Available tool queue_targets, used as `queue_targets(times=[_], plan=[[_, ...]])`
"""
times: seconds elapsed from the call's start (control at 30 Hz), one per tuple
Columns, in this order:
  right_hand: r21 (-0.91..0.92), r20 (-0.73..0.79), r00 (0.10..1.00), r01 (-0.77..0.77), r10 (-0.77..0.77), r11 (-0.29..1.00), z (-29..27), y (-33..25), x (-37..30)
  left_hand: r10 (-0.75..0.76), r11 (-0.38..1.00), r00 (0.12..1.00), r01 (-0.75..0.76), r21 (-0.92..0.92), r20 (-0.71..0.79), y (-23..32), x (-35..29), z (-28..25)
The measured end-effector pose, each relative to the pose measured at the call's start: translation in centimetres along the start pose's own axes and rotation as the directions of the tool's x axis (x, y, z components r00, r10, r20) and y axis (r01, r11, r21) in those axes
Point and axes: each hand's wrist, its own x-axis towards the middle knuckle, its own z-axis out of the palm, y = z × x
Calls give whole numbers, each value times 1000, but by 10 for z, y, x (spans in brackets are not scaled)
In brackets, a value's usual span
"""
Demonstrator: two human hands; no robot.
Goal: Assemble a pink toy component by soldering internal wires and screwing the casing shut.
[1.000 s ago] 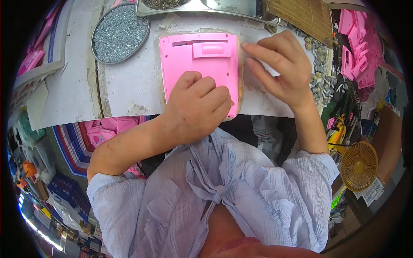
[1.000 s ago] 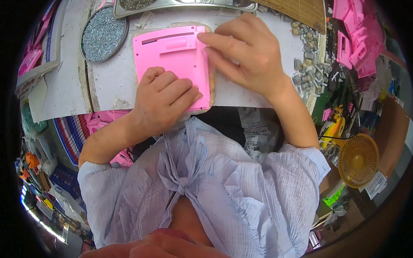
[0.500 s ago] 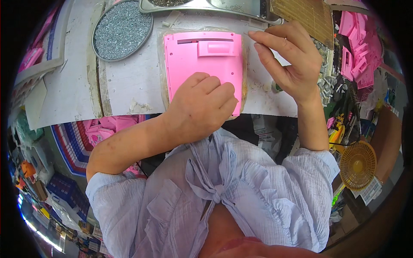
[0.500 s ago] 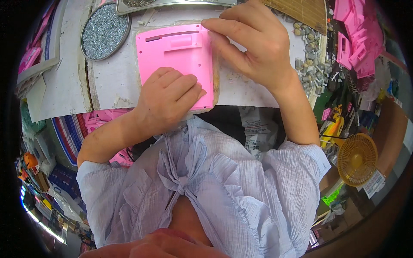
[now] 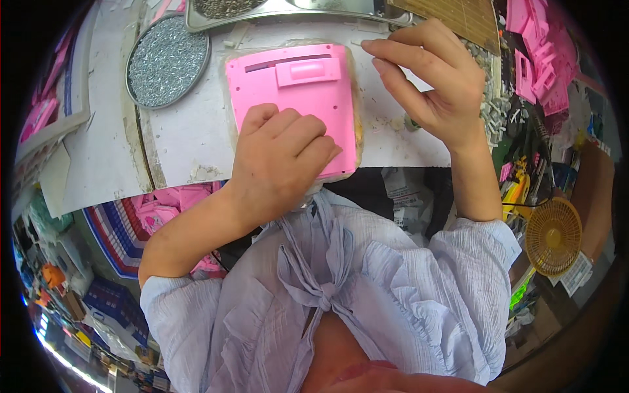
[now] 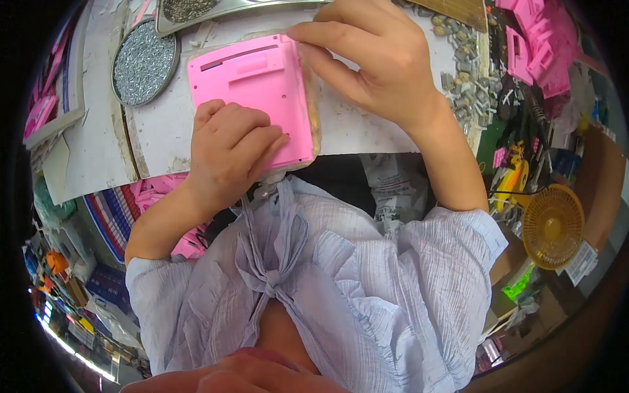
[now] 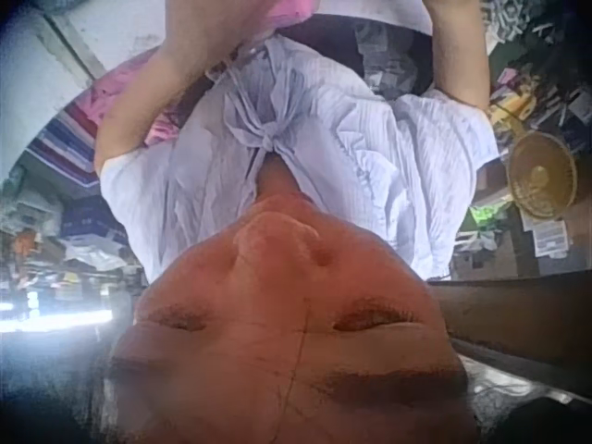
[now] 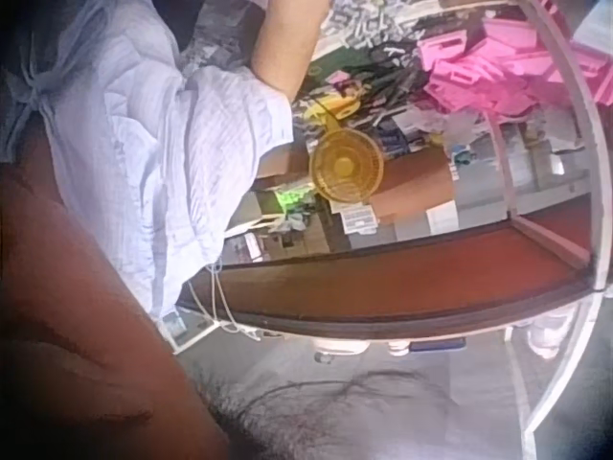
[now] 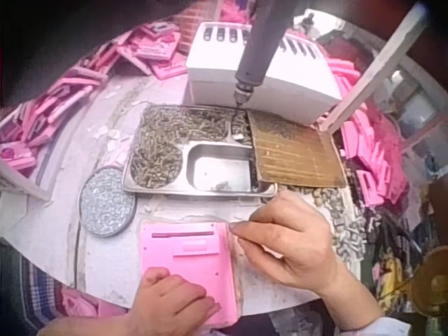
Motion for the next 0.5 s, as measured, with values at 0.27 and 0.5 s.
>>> queue_targets(times=[0.27,0.5], plan=[[1,-13,1000,-15,15,1000,-5,0,-6,29,997,993,-37,62,118,4,5,2],[-160,-175,984,-44,15,986,-31,24,-6,-74,989,985,92,115,-153,-24,4,-42]])
